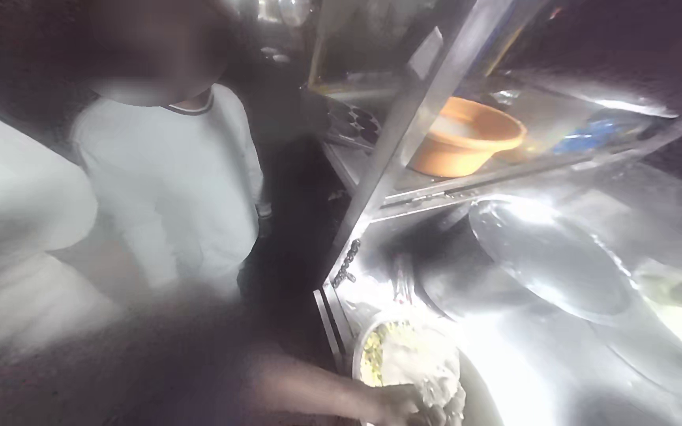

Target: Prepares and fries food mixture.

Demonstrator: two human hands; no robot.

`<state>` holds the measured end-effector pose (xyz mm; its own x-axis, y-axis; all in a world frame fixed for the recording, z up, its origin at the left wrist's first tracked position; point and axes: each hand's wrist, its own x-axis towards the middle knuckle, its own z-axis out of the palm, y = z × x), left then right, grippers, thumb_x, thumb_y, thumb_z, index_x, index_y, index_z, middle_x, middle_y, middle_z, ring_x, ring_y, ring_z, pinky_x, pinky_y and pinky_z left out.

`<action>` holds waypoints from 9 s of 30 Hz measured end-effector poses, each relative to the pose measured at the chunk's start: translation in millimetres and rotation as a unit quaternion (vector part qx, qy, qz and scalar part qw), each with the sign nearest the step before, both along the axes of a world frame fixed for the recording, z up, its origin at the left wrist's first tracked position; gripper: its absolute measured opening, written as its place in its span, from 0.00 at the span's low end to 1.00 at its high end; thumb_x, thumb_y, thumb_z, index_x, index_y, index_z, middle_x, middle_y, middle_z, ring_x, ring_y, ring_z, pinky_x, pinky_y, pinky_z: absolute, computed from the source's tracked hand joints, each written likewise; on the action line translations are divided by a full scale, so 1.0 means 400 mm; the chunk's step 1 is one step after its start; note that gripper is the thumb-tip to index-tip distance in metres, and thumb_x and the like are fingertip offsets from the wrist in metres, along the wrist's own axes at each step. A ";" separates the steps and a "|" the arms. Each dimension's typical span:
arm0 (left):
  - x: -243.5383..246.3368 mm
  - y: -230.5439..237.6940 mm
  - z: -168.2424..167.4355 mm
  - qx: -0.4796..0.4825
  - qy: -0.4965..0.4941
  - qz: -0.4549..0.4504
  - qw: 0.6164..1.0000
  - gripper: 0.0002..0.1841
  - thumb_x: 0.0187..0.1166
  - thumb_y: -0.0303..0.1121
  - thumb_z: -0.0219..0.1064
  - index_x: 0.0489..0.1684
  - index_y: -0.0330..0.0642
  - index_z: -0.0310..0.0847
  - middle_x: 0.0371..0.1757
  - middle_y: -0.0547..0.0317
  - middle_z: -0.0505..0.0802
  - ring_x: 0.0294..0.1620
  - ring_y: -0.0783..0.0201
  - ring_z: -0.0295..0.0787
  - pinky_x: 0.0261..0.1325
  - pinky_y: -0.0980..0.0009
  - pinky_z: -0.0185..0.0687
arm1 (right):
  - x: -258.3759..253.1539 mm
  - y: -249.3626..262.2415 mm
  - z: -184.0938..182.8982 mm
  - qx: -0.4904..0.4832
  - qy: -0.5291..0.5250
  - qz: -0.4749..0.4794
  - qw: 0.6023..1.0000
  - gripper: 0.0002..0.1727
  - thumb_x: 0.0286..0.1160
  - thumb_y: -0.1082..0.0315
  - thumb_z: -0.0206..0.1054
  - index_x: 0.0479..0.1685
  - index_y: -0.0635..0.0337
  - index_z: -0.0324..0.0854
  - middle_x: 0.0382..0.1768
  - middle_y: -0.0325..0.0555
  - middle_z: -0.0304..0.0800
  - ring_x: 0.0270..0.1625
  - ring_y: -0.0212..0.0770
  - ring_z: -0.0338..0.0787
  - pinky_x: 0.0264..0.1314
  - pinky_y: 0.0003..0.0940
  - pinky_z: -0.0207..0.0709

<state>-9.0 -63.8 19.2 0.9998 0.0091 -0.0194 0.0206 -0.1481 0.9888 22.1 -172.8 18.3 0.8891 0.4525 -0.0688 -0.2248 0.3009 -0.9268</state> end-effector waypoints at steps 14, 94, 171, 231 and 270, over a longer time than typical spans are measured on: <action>-0.089 0.021 -0.027 -0.284 -0.066 0.228 0.929 0.32 0.87 0.62 0.50 0.71 0.41 0.69 0.61 0.77 0.90 0.68 0.79 0.84 0.76 0.71 0.79 | 0.271 -0.564 0.421 -0.536 -0.328 -0.085 0.773 0.25 0.76 0.66 0.70 0.69 0.72 0.78 0.54 0.52 0.92 0.52 0.31 0.93 0.59 0.29 0.88; -0.048 0.076 -0.169 -0.277 -0.005 0.291 0.916 0.32 0.92 0.45 0.35 0.74 0.19 0.64 0.64 0.46 0.84 0.67 0.74 0.81 0.74 0.71 0.77 | 0.209 -0.096 -0.132 -0.245 0.147 -0.040 0.957 0.12 0.91 0.69 0.53 0.56 0.68 0.79 0.37 0.45 0.91 0.32 0.33 0.90 0.34 0.29 0.86; -0.050 0.110 -0.197 -0.036 0.041 0.285 0.957 0.31 0.90 0.41 0.44 0.70 0.12 0.69 0.69 0.22 0.81 0.76 0.48 0.77 0.82 0.63 0.65 | 0.236 -0.057 -0.144 -0.363 0.126 0.354 0.853 0.21 0.78 0.72 0.52 0.67 0.71 0.71 0.41 0.42 0.86 0.38 0.32 0.87 0.45 0.32 0.85; -0.110 0.047 -0.066 -0.297 -0.044 0.367 0.880 0.30 0.94 0.51 0.35 0.77 0.32 0.58 0.62 0.66 0.89 0.66 0.75 0.87 0.71 0.68 0.85 | 0.484 -0.608 0.344 -0.724 -0.125 -0.028 0.678 0.24 0.74 0.59 0.76 0.66 0.60 0.84 0.46 0.48 0.96 0.46 0.42 0.95 0.59 0.47 0.87; -0.452 0.217 -0.126 -0.228 -0.124 0.471 0.843 0.49 0.70 0.78 0.56 0.70 0.36 0.75 0.60 0.56 0.92 0.66 0.63 0.89 0.69 0.57 0.86 | 0.151 0.182 -0.292 -0.621 -0.327 0.529 0.476 0.43 0.73 0.70 0.68 0.90 0.73 0.55 0.90 0.69 0.56 0.93 0.64 0.56 0.93 0.59 0.53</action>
